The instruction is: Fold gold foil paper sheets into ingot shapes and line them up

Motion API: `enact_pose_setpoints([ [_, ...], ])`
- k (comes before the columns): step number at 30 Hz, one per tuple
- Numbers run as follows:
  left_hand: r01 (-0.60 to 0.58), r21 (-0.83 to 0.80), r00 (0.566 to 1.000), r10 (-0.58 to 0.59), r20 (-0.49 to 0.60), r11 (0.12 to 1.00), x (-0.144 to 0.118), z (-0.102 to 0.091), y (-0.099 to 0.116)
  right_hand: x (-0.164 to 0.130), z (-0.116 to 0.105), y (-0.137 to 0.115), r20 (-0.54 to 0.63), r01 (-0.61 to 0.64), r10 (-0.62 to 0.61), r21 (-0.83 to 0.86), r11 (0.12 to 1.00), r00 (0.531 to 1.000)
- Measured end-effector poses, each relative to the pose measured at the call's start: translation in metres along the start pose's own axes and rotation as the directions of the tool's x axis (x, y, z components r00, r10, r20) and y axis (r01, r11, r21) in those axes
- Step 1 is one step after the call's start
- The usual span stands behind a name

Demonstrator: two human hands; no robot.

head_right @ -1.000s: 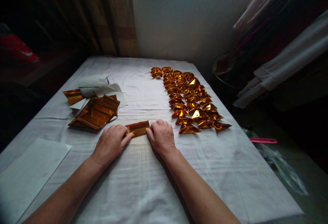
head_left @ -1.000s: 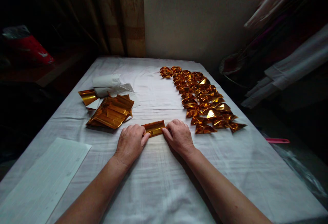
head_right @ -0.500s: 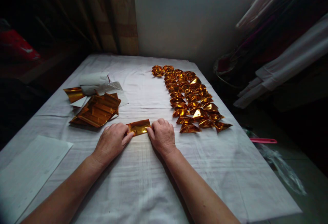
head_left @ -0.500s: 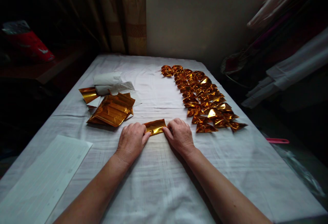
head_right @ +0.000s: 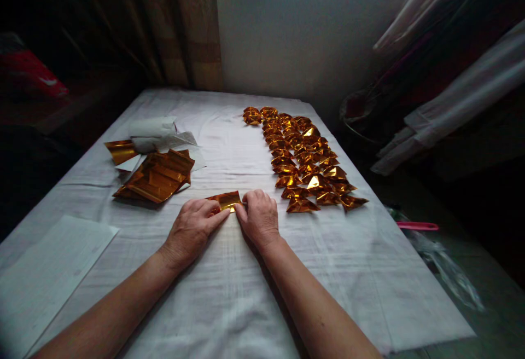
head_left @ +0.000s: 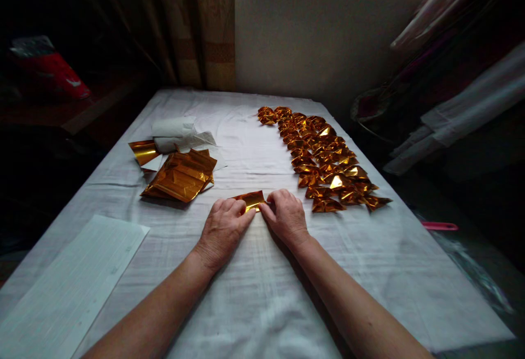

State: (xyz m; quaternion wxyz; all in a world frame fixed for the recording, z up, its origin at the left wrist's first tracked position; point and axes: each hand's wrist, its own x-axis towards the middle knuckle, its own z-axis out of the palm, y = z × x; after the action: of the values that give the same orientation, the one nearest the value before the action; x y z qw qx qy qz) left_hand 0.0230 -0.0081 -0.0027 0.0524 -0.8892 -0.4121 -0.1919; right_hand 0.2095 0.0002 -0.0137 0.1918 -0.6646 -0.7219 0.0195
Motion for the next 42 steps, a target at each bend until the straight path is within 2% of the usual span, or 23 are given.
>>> enact_pose_setpoints([
  [4,-0.051,0.059,0.999,0.050,0.012,0.997,-0.002,-0.001,0.001,0.000,0.000,0.000,-0.018,0.002,-0.002,0.005,1.000,1.000],
  [12,-0.059,0.101,0.994,0.050,0.095,0.993,-0.013,-0.010,0.000,0.000,0.001,0.000,-0.030,0.003,-0.002,0.022,1.000,1.000],
  [17,-0.068,0.093,0.993,0.059,0.105,0.993,-0.024,-0.014,-0.001,-0.001,0.002,0.001,-0.037,0.006,-0.005,0.029,1.000,0.999],
  [24,-0.051,0.090,0.993,0.041,0.109,0.995,-0.024,-0.012,0.000,-0.003,-0.004,-0.008,-0.081,0.175,-0.175,-0.008,0.985,0.981],
  [26,-0.050,0.095,0.994,0.040,0.103,0.994,-0.023,-0.013,0.001,-0.002,-0.004,-0.014,-0.067,0.190,-0.190,-0.001,0.982,0.980],
  [32,-0.050,0.102,0.995,0.041,0.092,0.994,-0.024,-0.011,0.000,0.001,0.000,-0.020,0.006,0.112,-0.112,0.010,0.994,0.994],
  [39,-0.049,0.041,0.995,0.045,0.085,0.998,-0.029,-0.008,-0.007,-0.001,-0.004,-0.002,0.017,0.025,-0.024,-0.063,0.998,1.000],
  [42,-0.048,0.034,0.996,0.045,0.080,0.998,-0.035,-0.009,-0.011,-0.001,-0.005,0.001,0.015,0.024,-0.023,-0.073,0.997,1.000],
])
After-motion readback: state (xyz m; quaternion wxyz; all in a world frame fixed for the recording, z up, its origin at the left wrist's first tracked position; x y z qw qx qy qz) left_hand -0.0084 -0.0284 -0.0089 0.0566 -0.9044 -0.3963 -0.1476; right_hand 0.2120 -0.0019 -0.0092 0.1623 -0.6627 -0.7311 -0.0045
